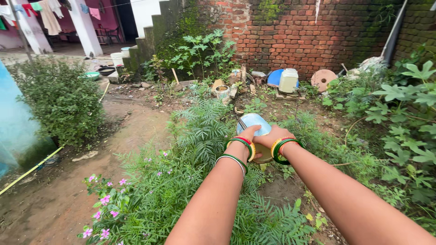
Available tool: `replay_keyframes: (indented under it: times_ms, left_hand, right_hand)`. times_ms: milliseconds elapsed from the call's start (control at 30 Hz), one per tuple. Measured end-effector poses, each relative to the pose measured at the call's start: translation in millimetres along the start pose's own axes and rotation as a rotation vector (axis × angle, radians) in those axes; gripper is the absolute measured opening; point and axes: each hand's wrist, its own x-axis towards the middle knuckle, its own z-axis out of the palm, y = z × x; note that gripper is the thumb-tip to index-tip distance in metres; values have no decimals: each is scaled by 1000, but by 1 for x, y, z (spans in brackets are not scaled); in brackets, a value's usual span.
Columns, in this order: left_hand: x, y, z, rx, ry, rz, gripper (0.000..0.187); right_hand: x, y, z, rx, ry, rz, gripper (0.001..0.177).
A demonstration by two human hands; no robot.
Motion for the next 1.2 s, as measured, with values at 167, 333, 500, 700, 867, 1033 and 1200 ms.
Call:
replay_keyframes:
  times_ms: [167,333,500,700,867,1033,1200]
  left_hand:
    - [-1,7,-1,48,6,62,74]
    - [-45,9,-8,-16,150,142,91]
    - [-72,4,-15,-272,136,231,105]
    - [-52,-3,-39,-37,36,-13,87]
    - [-54,-6,-62,-60,25,-104,80]
    - [-68,-2,-81,-62,42,-152,80]
    - [-77,3,-93,-20,72,-76,78]
  right_hand:
    - [18,-1,0,42,-15,-17,113]
    - [-9,4,10,215,87,-105,119]
    - [-53,3,18,373,227,-197,125]
    - [-56,3,23,371,98,-152,119]
    - [-40,-12,24,128,-77,-170,120]
    - [-42,-38,25,43,-127,-168,123]
    - [-50,-49,24,90,-109,-211,125]
